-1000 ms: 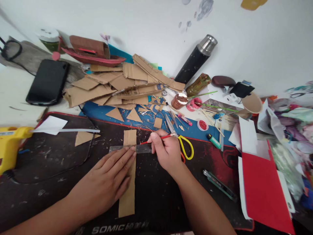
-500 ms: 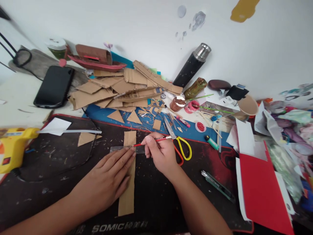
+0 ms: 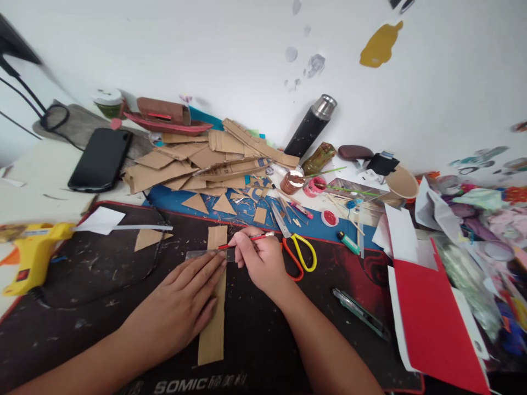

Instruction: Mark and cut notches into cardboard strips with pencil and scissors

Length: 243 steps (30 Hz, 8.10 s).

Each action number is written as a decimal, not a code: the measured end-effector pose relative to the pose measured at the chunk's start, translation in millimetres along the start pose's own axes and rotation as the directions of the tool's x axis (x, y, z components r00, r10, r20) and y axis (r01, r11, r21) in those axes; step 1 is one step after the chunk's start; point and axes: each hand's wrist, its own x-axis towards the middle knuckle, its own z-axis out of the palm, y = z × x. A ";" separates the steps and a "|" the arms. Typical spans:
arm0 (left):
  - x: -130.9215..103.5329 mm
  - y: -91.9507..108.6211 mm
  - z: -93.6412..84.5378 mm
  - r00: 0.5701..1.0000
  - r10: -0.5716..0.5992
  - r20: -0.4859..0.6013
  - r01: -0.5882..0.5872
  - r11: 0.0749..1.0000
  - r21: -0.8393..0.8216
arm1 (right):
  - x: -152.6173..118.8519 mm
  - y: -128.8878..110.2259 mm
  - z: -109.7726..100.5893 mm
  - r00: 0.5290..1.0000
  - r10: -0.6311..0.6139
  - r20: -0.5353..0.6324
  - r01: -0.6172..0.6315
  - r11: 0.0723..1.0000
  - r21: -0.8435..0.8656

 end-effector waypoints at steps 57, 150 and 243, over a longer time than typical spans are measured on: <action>10.0 -16.4 -1.2 0.992 0.096 -0.080 -0.095 0.995 0.015 | 5.1 7.2 -10.0 0.950 0.149 -0.273 -0.082 0.966 0.244; 33.3 -13.4 4.3 0.990 -0.141 -0.003 0.141 0.990 -0.004 | 53.2 16.1 -15.4 0.964 0.057 -0.260 -0.017 0.988 0.154; 34.9 -13.1 3.4 0.994 -0.111 -0.017 0.111 0.994 -0.014 | 44.9 13.8 1.6 0.993 0.062 -0.103 -0.047 0.989 0.143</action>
